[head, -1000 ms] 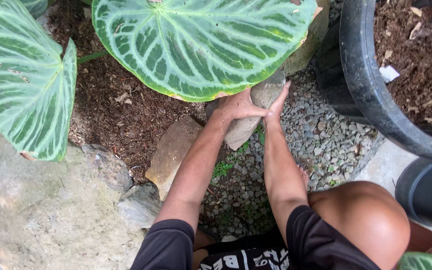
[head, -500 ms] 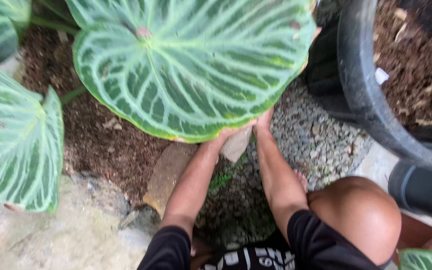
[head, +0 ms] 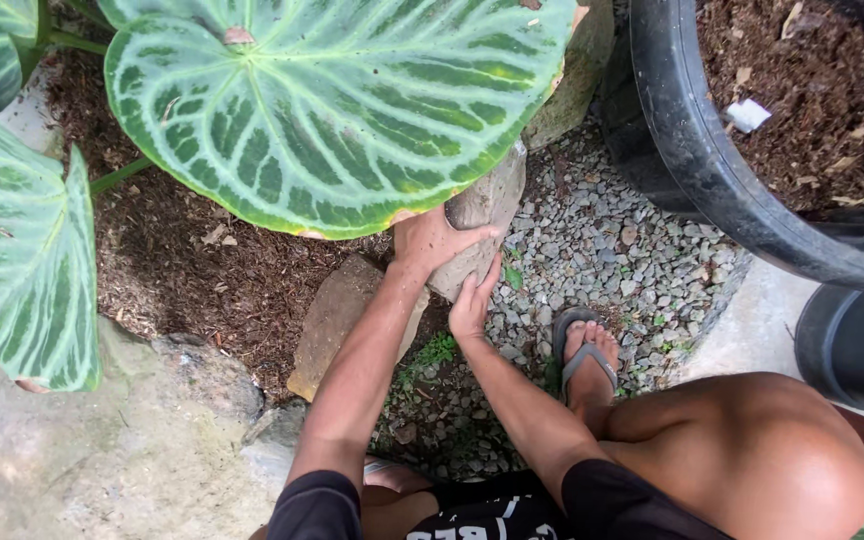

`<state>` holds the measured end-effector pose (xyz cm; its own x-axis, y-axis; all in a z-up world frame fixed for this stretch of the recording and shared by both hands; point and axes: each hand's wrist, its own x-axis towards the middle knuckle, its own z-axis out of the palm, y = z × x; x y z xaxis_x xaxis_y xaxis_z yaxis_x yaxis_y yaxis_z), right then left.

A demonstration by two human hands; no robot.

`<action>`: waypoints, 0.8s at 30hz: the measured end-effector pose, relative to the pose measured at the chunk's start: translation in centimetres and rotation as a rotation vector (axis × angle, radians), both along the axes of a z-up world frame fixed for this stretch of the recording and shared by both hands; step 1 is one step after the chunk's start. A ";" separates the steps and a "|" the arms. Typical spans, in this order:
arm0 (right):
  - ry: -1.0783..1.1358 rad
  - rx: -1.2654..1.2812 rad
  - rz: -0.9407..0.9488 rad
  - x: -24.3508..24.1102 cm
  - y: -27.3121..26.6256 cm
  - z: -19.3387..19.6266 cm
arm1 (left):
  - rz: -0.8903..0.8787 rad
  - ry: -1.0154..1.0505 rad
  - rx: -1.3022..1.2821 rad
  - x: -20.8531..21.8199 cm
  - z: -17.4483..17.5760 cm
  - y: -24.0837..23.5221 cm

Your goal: The person squats in a garden area and uses their hands to pick up, move, and arrange several rocks around the base of a large-leafed plant. They repeatedly adjust the position of the rocks to fit them into a border.

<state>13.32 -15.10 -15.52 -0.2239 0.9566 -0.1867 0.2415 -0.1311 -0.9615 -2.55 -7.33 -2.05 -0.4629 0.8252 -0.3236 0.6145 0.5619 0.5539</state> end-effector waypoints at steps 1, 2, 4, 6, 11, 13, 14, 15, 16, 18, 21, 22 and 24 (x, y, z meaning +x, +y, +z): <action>0.005 -0.026 -0.024 -0.3 -0.5 -0.2 | 0.029 0.003 -0.010 0.3 0.0 0.0; 0.007 -0.047 -0.052 -0.6 -0.3 -0.5 | 0.029 -0.015 -0.006 0.5 -0.2 0.1; -0.007 -0.066 -0.093 -1.1 0.2 -0.7 | 0.033 -0.057 -0.002 0.9 -0.8 0.7; -0.038 -0.067 -0.114 -1.2 0.2 -0.7 | 0.033 -0.067 -0.072 0.9 -1.6 0.9; 0.012 -0.009 -0.105 0.1 -1.8 -0.8 | 0.013 -0.087 -0.067 1.3 -2.0 -0.6; 0.043 0.060 -0.100 -1.5 0.1 -1.8 | -0.014 0.067 0.127 -0.2 -1.2 0.7; 0.025 0.057 -0.089 -1.2 0.1 -1.9 | -0.042 0.006 0.106 -0.2 -0.7 0.4; 0.006 0.054 -0.079 -1.1 0.2 -2.0 | -0.069 -0.056 0.086 -0.6 -0.2 0.3; -0.016 0.050 -0.063 -0.3 -0.1 -2.0 | -0.080 -0.130 0.057 -0.8 0.2 -0.5; -0.062 0.039 -0.042 0.1 0.1 -2.2 | -0.145 -0.004 0.068 -1.9 1.0 -2.2; -0.190 0.123 0.076 1.5 0.3 -2.2 | -0.202 0.119 0.091 -3.3 2.2 -6.9; -0.234 0.161 0.094 1.7 0.8 -2.3 | -0.224 0.160 0.113 -4.1 2.6 -8.4; -0.329 0.235 0.130 2.3 1.3 -2.3 | -0.150 0.082 0.071 -3.9 3.5 -12.2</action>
<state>15.65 -13.80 -17.83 -0.3100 0.9495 -0.0482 0.5407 0.1344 -0.8304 -6.49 -19.49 1.47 -0.3552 0.9063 -0.2288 0.7330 0.4220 0.5335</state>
